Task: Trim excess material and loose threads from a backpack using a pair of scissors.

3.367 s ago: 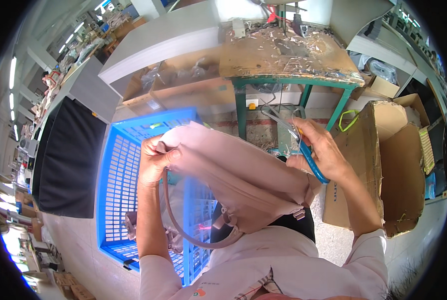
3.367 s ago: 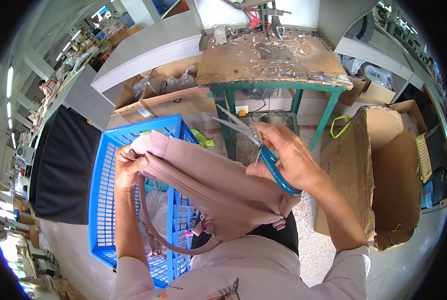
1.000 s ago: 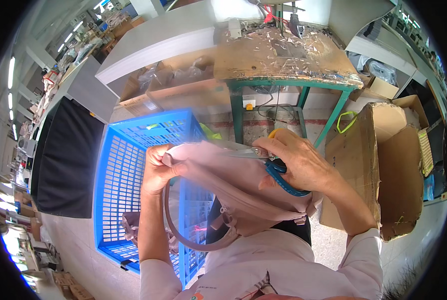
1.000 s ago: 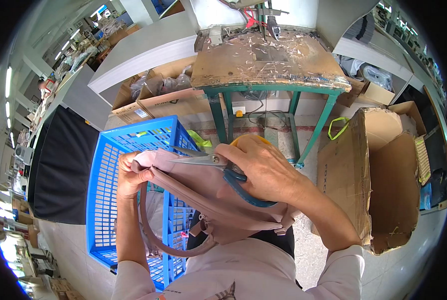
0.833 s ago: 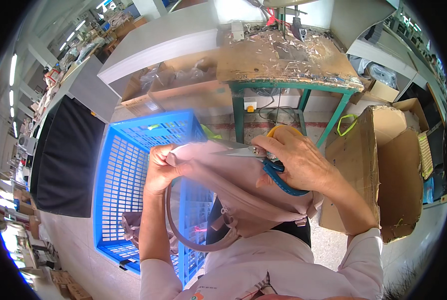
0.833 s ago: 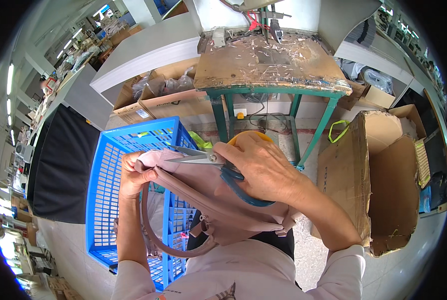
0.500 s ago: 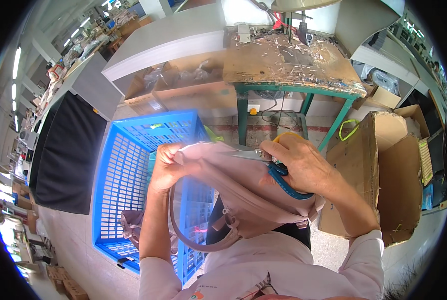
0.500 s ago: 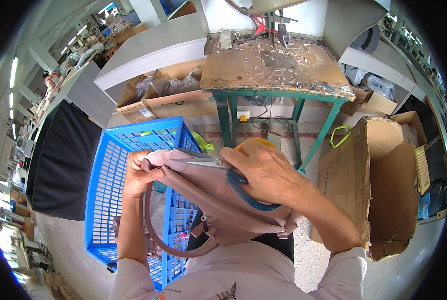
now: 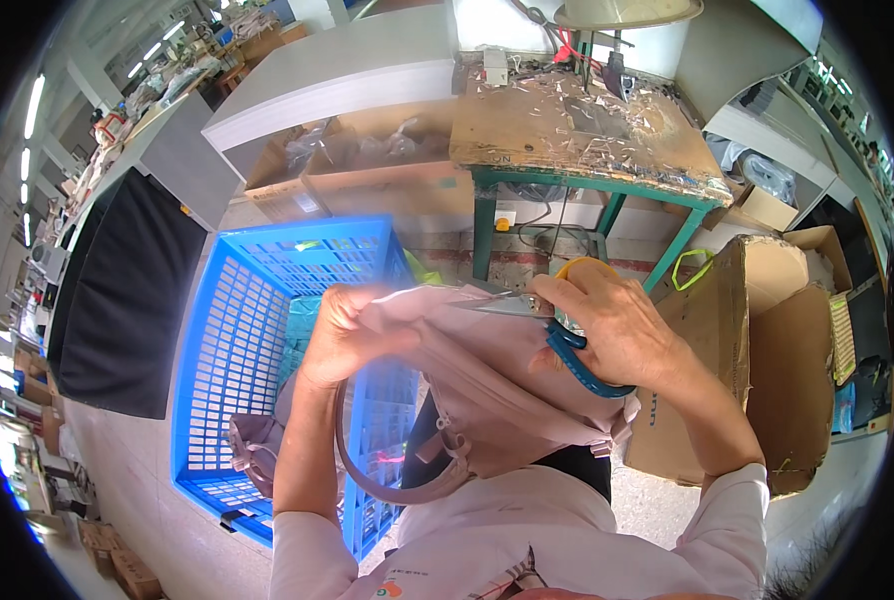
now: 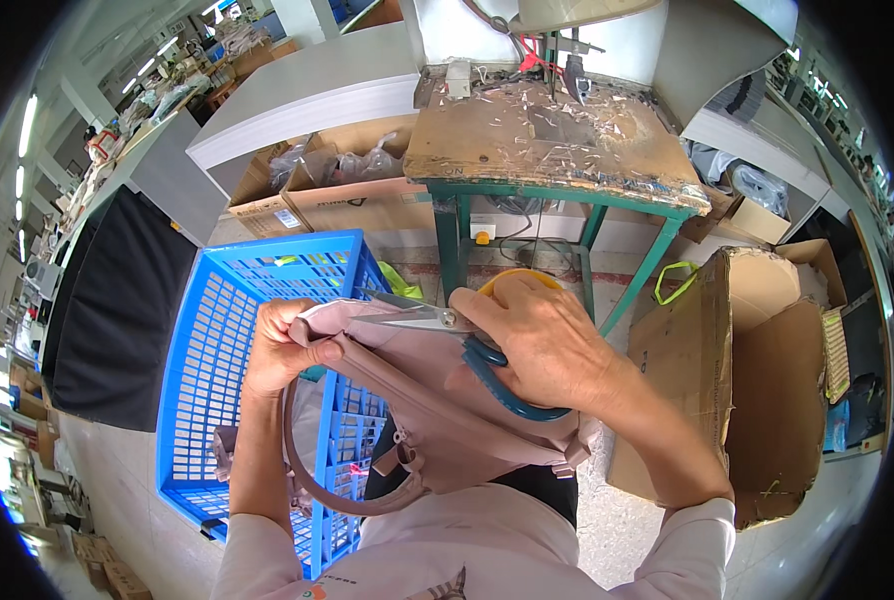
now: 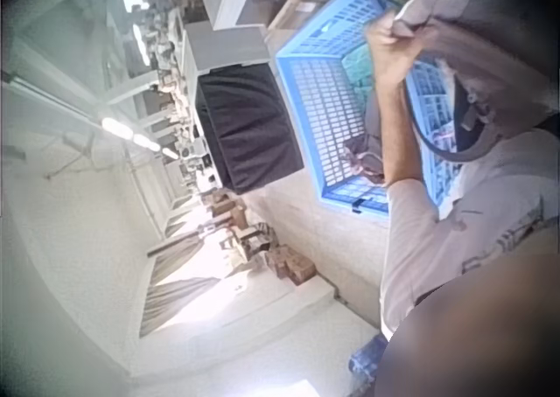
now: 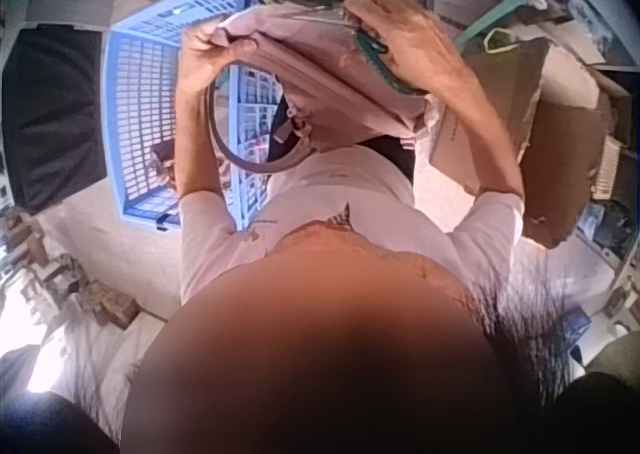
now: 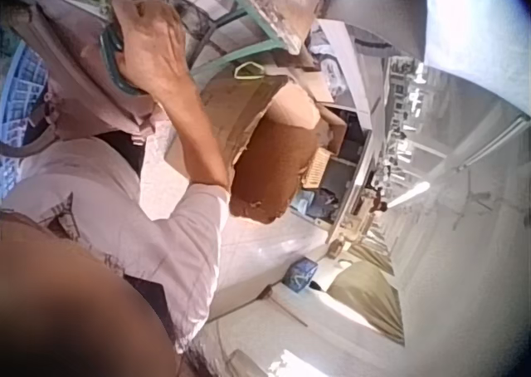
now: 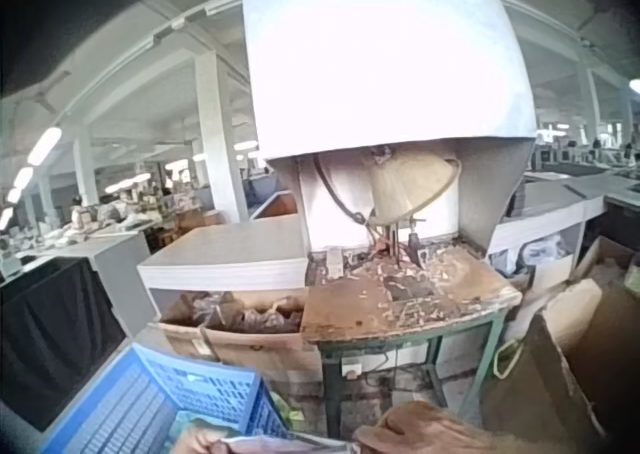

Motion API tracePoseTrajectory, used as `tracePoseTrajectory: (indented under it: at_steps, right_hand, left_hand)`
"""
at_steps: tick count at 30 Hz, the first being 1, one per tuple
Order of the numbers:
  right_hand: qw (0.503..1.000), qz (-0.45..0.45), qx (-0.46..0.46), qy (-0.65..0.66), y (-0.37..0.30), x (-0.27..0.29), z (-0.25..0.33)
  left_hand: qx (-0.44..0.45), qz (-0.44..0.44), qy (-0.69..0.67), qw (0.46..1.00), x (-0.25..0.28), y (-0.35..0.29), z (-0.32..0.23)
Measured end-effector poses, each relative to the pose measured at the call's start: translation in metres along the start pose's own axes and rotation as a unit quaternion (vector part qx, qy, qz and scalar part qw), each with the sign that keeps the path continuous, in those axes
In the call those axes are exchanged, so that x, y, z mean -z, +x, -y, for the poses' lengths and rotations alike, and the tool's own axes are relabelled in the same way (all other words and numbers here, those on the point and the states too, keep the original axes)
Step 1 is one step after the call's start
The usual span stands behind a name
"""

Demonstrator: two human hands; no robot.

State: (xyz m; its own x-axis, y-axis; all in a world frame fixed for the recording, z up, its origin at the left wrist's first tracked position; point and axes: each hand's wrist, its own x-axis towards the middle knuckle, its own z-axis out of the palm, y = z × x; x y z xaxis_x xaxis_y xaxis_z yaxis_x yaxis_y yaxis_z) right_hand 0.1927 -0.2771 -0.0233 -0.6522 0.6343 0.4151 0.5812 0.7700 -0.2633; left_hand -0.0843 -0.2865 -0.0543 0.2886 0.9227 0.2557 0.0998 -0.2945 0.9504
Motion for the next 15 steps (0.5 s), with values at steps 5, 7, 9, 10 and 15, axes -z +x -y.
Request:
tracePoseTrajectory:
  at_steps: [5, 7, 9, 10, 15]
  right_hand:
    - [1.000, 0.019, 0.003, 0.007, -0.002, -0.004, -0.005]
    - [1.000, 0.002, 0.006, 0.023, -0.003, -0.006, -0.007]
    - [0.999, -0.001, 0.013, 0.031, -0.003, -0.004, -0.007]
    - [0.999, 0.009, -0.008, 0.031, -0.003, -0.003, -0.007]
    - [1.000, 0.001, 0.007, -0.009, 0.003, 0.009, -0.009]
  left_hand:
    - [-0.007, 0.013, 0.041, 0.999, 0.001, 0.003, -0.002]
    - [0.004, -0.008, 0.023, 1.000, -0.002, 0.002, -0.001]
    - [0.015, -0.026, 0.006, 1.000, -0.004, 0.003, -0.001]
    - [0.023, -0.027, 0.002, 0.999, -0.005, 0.003, -0.002]
    - [0.015, -0.018, 0.029, 0.999, -0.014, 0.011, -0.010]
